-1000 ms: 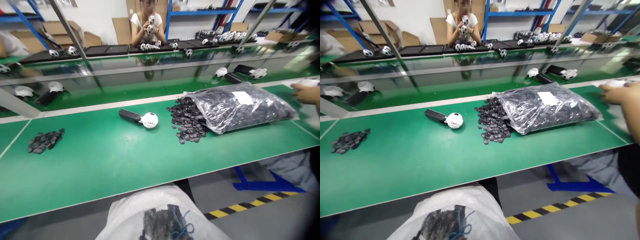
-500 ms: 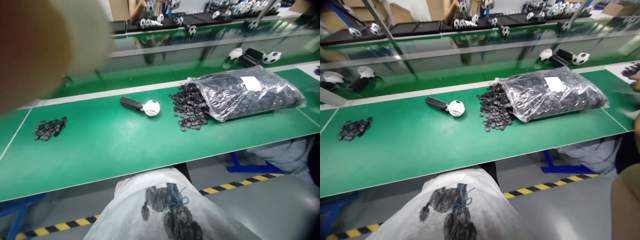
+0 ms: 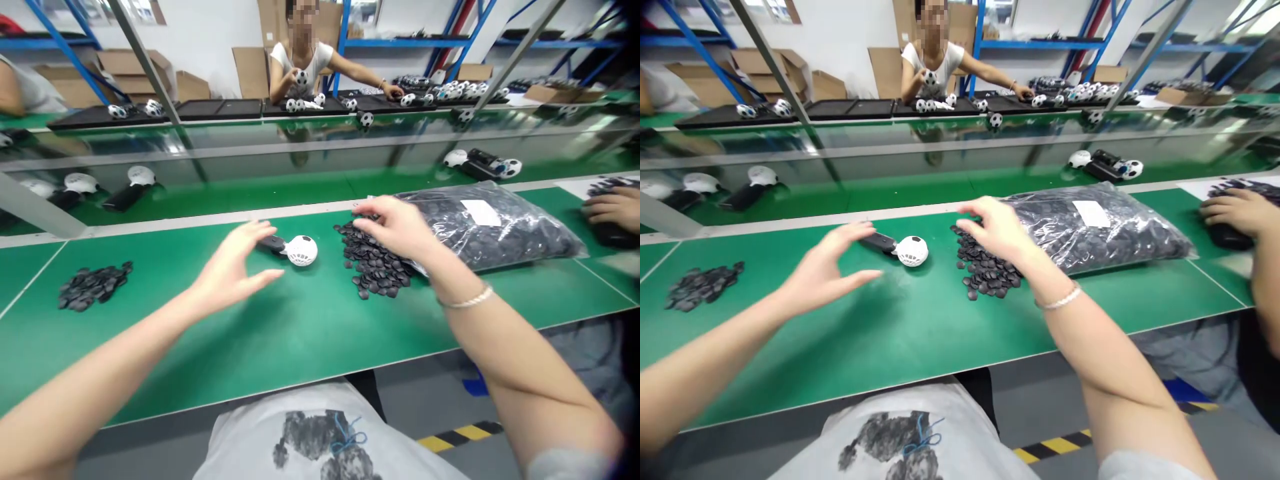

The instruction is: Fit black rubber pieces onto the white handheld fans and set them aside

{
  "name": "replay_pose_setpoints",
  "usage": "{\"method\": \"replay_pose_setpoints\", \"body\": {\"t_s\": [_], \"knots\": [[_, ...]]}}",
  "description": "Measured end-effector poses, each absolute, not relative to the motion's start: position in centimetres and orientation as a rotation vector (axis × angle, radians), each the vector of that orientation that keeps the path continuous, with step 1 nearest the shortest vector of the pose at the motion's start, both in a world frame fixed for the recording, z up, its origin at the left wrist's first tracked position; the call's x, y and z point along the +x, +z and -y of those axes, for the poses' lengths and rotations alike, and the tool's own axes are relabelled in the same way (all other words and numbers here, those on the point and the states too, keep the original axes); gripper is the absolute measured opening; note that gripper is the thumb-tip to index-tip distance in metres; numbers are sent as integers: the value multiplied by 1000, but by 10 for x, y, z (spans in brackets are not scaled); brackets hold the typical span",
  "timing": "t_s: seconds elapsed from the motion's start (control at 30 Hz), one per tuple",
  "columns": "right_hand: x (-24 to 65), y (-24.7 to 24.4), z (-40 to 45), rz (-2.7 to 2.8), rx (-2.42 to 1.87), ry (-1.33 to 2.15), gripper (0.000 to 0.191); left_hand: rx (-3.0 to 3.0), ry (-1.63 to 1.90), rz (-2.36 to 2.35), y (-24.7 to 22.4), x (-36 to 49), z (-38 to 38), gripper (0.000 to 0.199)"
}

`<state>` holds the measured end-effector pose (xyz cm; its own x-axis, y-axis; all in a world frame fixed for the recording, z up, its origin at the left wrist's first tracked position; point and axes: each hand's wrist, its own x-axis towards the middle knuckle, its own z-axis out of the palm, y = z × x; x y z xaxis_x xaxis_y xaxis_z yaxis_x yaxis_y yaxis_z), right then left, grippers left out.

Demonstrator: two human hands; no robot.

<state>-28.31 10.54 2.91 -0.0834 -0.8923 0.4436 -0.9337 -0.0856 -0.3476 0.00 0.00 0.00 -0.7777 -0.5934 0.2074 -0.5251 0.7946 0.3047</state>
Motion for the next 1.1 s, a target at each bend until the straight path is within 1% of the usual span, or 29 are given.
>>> {"method": "replay_pose_setpoints", "body": {"t_s": [0.07,0.1,0.2,0.3,0.53,0.7,0.8,0.93,1.07,1.1], "knots": [[-288,-2,-79,2132,2101,591,25,808,-260,2729,-18,-17,13,69],[-291,-16,-68,2151,2073,468,25,798,-202,2748,-28,-25,20,69],[-300,-46,-53,2199,1960,162,27,793,-22,2793,-45,-45,36,60],[-303,-58,-54,2191,1970,34,25,756,54,2875,-44,-51,41,48],[-298,-56,-58,2141,2023,17,27,768,-38,3011,-31,-50,30,46],[-307,-57,-57,2236,2127,162,29,763,-181,3060,-29,-45,28,45],[-312,-56,-59,2280,2167,259,26,827,-242,2980,-29,-46,38,46],[-310,-53,-61,2325,2175,331,24,962,-159,2774,-34,-54,52,51],[-303,-50,-64,2300,2203,253,24,917,61,2823,-41,-58,53,60],[-303,-50,-64,2310,2177,231,24,907,101,2849,-42,-59,51,59]]}}
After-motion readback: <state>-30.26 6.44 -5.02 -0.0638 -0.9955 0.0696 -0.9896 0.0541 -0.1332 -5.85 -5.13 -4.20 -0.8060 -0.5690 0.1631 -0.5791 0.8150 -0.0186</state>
